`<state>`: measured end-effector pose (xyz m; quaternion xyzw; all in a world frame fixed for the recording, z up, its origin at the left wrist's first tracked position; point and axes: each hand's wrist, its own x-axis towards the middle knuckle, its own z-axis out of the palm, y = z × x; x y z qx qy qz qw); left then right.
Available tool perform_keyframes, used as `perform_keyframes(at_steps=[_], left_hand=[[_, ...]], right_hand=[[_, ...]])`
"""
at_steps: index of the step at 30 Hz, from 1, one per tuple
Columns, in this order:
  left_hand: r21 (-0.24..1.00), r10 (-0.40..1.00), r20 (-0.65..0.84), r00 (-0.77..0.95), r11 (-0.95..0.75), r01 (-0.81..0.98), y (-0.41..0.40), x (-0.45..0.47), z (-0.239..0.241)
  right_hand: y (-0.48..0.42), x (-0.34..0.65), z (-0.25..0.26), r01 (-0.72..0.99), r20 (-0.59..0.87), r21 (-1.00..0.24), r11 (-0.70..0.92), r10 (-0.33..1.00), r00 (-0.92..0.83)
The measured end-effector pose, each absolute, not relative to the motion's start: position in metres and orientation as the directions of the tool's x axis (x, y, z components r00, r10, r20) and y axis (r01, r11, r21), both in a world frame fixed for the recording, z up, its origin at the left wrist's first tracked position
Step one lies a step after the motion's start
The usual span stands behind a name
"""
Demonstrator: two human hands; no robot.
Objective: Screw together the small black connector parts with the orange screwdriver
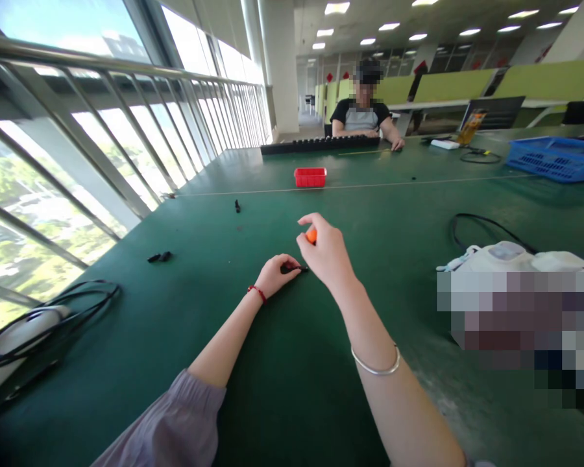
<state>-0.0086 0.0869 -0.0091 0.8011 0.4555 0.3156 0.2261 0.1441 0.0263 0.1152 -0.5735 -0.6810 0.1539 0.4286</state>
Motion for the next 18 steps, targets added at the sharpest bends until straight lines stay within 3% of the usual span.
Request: perform_keyframes(at_steps=[2, 5, 11, 18], left_hand=[[0.639, 0.870, 0.303, 0.389, -0.488, 0.595, 0.087, -0.009, -0.009], [0.631, 0.868, 0.302, 0.394, -0.492, 0.600, 0.086, -0.008, -0.007], [0.534, 0.853, 0.282, 0.439, -0.520, 0.667, 0.084, -0.006, -0.002], [0.594, 0.888, 0.268, 0.374, -0.458, 0.662, 0.084, -0.003, -0.002]], right_hand=[[0.036, 0.152, 0.120, 0.678, 0.505, -0.678, 0.283, 0.850, 0.151], [0.049, 0.154, 0.122, 0.768, 0.479, -0.625, 0.139, 0.845, 0.237], [0.070, 0.147, 0.111, 0.796, 0.468, -0.598, 0.093, 0.847, 0.252], [0.080, 0.148, 0.107, 0.793, 0.485, -0.582, 0.179, 0.859, 0.162]])
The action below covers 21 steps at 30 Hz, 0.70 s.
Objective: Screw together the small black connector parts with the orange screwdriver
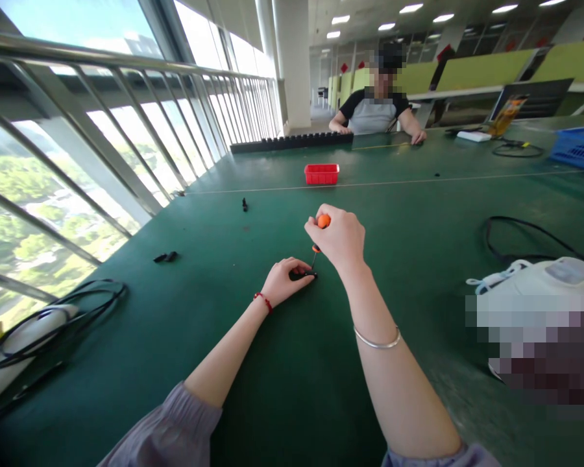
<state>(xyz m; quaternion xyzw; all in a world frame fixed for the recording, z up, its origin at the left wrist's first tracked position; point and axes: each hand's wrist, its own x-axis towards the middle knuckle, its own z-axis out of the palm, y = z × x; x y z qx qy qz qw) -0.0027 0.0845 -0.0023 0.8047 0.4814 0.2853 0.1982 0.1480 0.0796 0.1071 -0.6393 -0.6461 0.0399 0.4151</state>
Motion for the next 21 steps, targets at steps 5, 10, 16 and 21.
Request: perform_keyframes(at_steps=[5, 10, 16, 21], left_hand=[[0.626, 0.902, 0.260, 0.345, -0.429, 0.651, 0.086, 0.000, -0.003], [0.605, 0.899, 0.267, 0.346, -0.436, 0.666, 0.086, 0.000, -0.003], [0.607, 0.907, 0.263, 0.329, -0.421, 0.674, 0.086, 0.002, -0.003], [0.610, 0.910, 0.246, 0.334, -0.413, 0.676, 0.086, 0.003, -0.002]], right_hand=[[0.080, 0.143, 0.105, 0.791, 0.520, -0.561, 0.244, 0.848, 0.107], [0.078, 0.138, 0.103, 0.785, 0.543, -0.543, 0.298, 0.838, 0.057], [0.078, 0.134, 0.101, 0.796, 0.535, -0.521, 0.308, 0.845, 0.023], [0.077, 0.135, 0.102, 0.811, 0.515, -0.504, 0.296, 0.857, 0.007]])
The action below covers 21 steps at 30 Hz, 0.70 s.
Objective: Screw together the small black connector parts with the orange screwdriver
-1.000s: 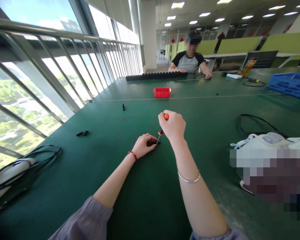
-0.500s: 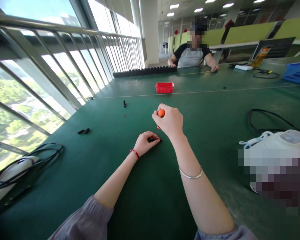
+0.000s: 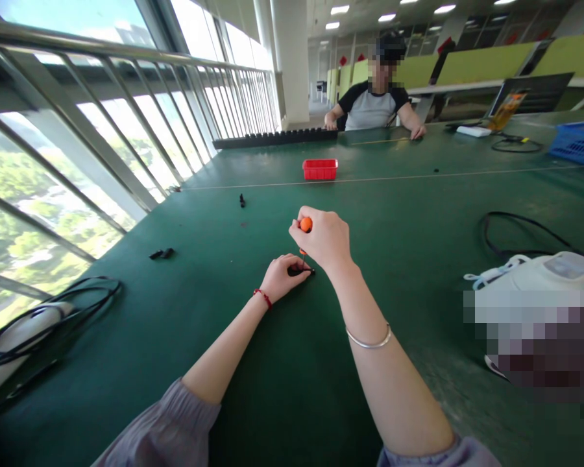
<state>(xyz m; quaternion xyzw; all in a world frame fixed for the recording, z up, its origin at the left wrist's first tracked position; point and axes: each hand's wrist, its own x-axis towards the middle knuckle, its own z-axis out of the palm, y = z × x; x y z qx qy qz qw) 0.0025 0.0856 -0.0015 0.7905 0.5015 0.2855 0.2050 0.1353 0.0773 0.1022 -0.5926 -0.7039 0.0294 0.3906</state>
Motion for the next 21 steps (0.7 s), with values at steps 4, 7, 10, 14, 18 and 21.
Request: perform_keyframes(at_steps=[4, 7, 10, 14, 18, 21], left_hand=[[0.610, 0.906, 0.241, 0.347, -0.420, 0.672, 0.0848, 0.0015, -0.0002], [0.605, 0.905, 0.239, 0.351, -0.422, 0.675, 0.0844, 0.0009, 0.0001], [0.602, 0.903, 0.244, 0.354, -0.427, 0.675, 0.0849, 0.0007, -0.0006], [0.606, 0.898, 0.242, 0.367, -0.435, 0.666, 0.0866, 0.0001, -0.0021], [0.615, 0.896, 0.241, 0.372, -0.438, 0.656, 0.0882, -0.0007, -0.0029], [0.617, 0.895, 0.240, 0.375, -0.439, 0.653, 0.0884, -0.0009, -0.0031]], right_hand=[[0.0764, 0.1382, 0.1035, 0.816, 0.503, -0.505, 0.282, 0.864, 0.013], [0.0761, 0.1397, 0.1035, 0.816, 0.504, -0.505, 0.282, 0.864, 0.013], [0.0766, 0.1402, 0.1024, 0.808, 0.510, -0.515, 0.288, 0.860, 0.018], [0.0779, 0.1402, 0.1003, 0.793, 0.523, -0.536, 0.290, 0.851, 0.043], [0.0782, 0.1399, 0.0996, 0.793, 0.509, -0.543, 0.277, 0.860, 0.048], [0.0772, 0.1406, 0.1012, 0.778, 0.487, -0.563, 0.278, 0.873, 0.040]])
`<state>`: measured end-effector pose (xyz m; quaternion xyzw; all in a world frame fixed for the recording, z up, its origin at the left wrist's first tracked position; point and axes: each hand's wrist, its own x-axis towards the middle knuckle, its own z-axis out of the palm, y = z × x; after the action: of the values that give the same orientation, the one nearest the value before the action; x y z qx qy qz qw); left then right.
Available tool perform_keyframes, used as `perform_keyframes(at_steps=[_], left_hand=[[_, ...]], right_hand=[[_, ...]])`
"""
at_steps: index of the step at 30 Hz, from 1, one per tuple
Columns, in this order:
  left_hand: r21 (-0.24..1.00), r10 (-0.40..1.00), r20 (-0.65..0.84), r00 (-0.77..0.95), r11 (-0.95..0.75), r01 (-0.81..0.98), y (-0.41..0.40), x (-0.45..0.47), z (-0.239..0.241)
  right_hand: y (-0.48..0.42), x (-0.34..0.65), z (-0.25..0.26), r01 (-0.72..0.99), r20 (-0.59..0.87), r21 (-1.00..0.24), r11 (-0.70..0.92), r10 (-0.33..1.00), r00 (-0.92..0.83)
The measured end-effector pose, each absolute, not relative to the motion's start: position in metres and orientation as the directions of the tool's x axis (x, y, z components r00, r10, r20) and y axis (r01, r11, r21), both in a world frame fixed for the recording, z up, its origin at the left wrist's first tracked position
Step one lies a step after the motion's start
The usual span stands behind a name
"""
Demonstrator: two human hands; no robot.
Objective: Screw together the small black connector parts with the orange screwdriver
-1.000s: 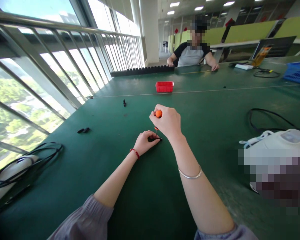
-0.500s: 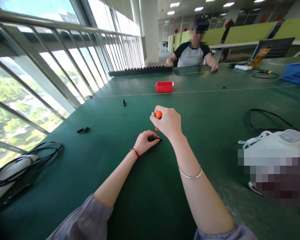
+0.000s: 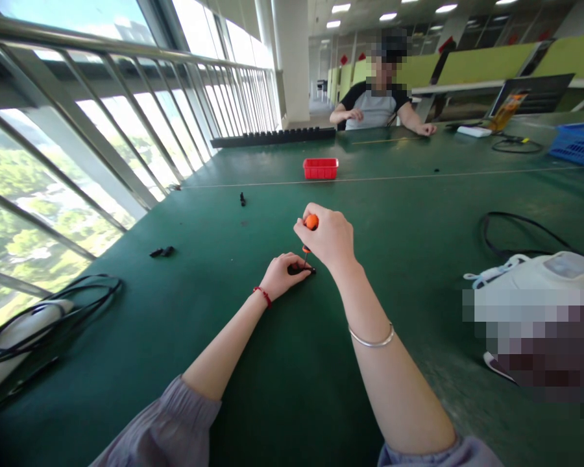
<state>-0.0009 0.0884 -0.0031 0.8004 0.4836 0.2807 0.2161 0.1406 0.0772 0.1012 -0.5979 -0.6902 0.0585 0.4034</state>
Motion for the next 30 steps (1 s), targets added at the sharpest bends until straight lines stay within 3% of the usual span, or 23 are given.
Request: perform_keyframes(at_steps=[7, 12, 30], left_hand=[[0.615, 0.893, 0.242, 0.379, -0.444, 0.652, 0.087, -0.001, -0.003], [0.611, 0.896, 0.234, 0.376, -0.437, 0.660, 0.087, 0.000, -0.002], [0.603, 0.894, 0.252, 0.371, -0.445, 0.662, 0.086, 0.000, -0.002]], right_hand=[[0.070, 0.148, 0.112, 0.806, 0.437, -0.498, 0.320, 0.896, -0.086], [0.063, 0.153, 0.122, 0.860, 0.362, -0.450, 0.241, 0.930, -0.072], [0.051, 0.147, 0.128, 0.875, 0.293, -0.414, 0.249, 0.947, -0.131]])
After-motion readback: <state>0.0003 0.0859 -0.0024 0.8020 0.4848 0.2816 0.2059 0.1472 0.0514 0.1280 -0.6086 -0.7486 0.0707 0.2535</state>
